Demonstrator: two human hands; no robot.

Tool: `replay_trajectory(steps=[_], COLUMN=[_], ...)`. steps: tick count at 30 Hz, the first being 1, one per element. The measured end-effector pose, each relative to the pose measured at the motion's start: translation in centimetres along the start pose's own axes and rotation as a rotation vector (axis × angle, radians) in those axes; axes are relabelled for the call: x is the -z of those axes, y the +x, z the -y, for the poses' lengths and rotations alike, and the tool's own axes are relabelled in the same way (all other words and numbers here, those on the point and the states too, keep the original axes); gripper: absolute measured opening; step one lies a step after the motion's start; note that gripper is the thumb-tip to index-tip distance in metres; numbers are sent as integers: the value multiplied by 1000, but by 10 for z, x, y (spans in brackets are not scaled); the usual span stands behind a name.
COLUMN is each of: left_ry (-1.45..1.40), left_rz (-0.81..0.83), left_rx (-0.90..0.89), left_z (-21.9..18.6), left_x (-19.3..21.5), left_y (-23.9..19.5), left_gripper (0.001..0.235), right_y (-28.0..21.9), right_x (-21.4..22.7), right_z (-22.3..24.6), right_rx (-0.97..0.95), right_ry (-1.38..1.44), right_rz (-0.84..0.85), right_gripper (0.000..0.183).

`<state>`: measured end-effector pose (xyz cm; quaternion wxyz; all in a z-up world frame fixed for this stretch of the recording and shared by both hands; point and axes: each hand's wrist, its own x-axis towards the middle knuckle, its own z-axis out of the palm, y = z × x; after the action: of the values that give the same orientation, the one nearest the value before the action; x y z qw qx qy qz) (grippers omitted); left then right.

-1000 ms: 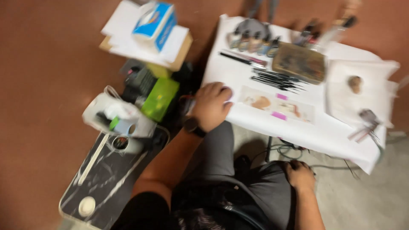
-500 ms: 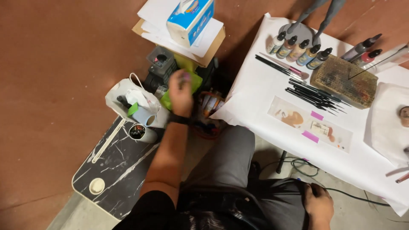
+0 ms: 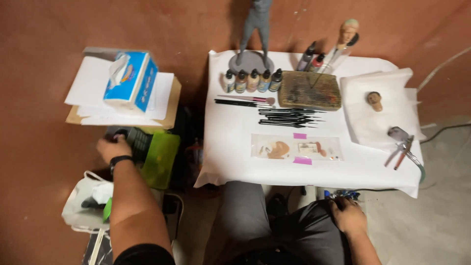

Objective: Inspecting and organizing small sculpted heads and tools on a workbench in a print shop environment.

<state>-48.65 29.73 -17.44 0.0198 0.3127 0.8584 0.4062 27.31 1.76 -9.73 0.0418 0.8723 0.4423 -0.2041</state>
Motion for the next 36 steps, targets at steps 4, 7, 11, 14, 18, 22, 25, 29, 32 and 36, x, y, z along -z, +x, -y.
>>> replay_trajectory(steps=[4,7,11,14,18,22,25,29,32,36], left_ry=[-107,-494,-620,-670,-700,-714,-708,-715,-691,-736], left_rz=[-191,-310,-230,-58,115,185,229,412,467,576], left_rx=[-111,-84,-206,-278,-510,-732,-1001,-1179,-1202,-1240], left_z=[-25,-48,-69,-95,-143,-211,-262,-296,-302,-301], left_x=[17,30,56,78,112,155,184,184,177,165], left_y=[-27,-77,-165,-214,-249,-274,-295,-323,-342,-359], left_gripper=[39,5,27,34,19,24,29,19,16,11], right_y=[-4,-1,-7,7,-7,-3,-6,3,21,28], right_x=[3,2,3,-13,-6,-20,-23,-31,-48,-62], right_z=[8,14,16,5,16,1,-1,-2,-13,-19], right_rx=[-12,27,92,202,292,410,439,407,380,374], right_ry=[16,-6,-108,-169,-136,-46,31,57,67,57], right_rz=[-10,-36,1,-49,-65,-148,-181,-216,-244,-262], right_gripper=[55,51,51,50,46,33,32,38,39,32])
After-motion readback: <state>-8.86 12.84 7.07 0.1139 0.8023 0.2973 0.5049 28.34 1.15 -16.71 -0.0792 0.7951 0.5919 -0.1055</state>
